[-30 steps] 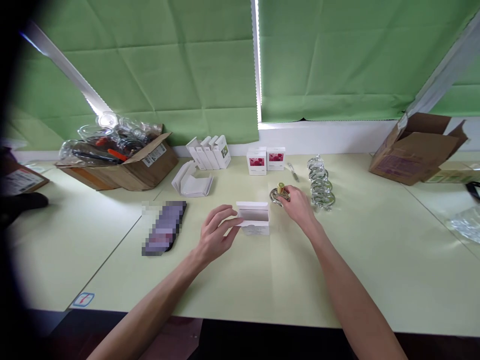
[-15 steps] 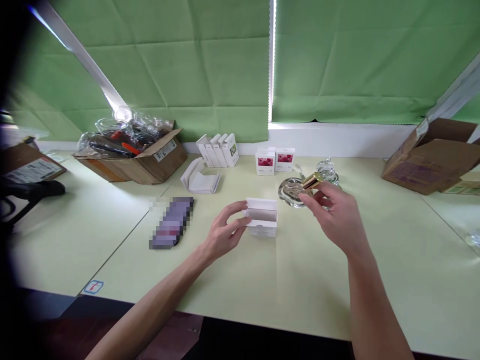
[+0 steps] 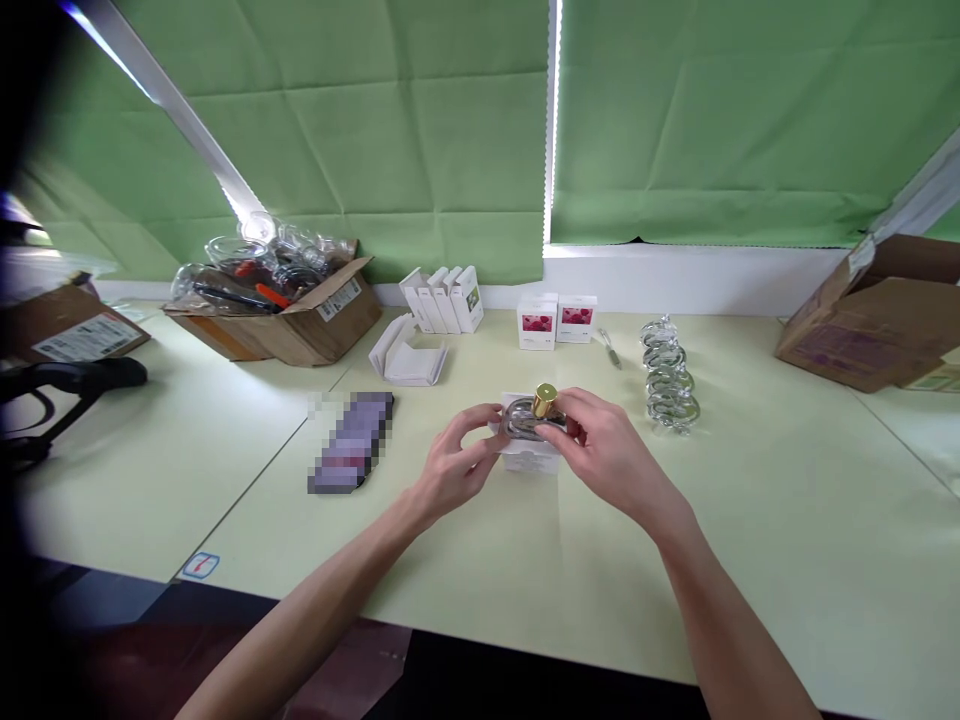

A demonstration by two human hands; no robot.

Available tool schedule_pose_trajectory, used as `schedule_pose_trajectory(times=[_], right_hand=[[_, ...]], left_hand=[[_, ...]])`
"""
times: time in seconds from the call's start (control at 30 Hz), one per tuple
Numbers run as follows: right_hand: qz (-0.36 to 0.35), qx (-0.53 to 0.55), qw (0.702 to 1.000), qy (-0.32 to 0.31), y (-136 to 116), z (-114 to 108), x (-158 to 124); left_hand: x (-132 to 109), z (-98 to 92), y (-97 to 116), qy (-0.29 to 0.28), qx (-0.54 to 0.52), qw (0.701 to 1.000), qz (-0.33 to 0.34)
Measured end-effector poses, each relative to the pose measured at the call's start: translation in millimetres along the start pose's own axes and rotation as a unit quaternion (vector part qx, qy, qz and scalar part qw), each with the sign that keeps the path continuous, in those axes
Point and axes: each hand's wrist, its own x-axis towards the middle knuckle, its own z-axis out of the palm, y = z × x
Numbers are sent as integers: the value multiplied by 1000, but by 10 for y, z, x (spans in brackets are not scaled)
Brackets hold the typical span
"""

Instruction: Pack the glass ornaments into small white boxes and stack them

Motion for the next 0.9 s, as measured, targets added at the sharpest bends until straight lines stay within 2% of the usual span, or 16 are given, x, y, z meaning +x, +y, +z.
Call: schedule_pose_trajectory(times=[0.17, 0.43, 0.57, 0.67, 0.8, 0.9], right_hand=[[12, -3, 998, -56, -14, 47, 15], [49, -15, 993, -102, -31, 53, 50], [49, -22, 993, -103, -45, 45, 76], [44, -6, 994, -101, -36, 53, 83], [46, 15, 995, -86, 9, 79, 79], [55, 42, 995, -71, 51, 104, 70]], left_hand=[[13, -6, 4, -2, -17, 1000, -5], [56, -25, 14, -13, -36, 999, -3], [50, -27, 20, -14, -49, 999, -18], [70, -59, 20, -22, -106, 993, -53], [205, -137, 15, -17, -205, 967, -152], [388, -184, 37, -69, -186, 962, -189]])
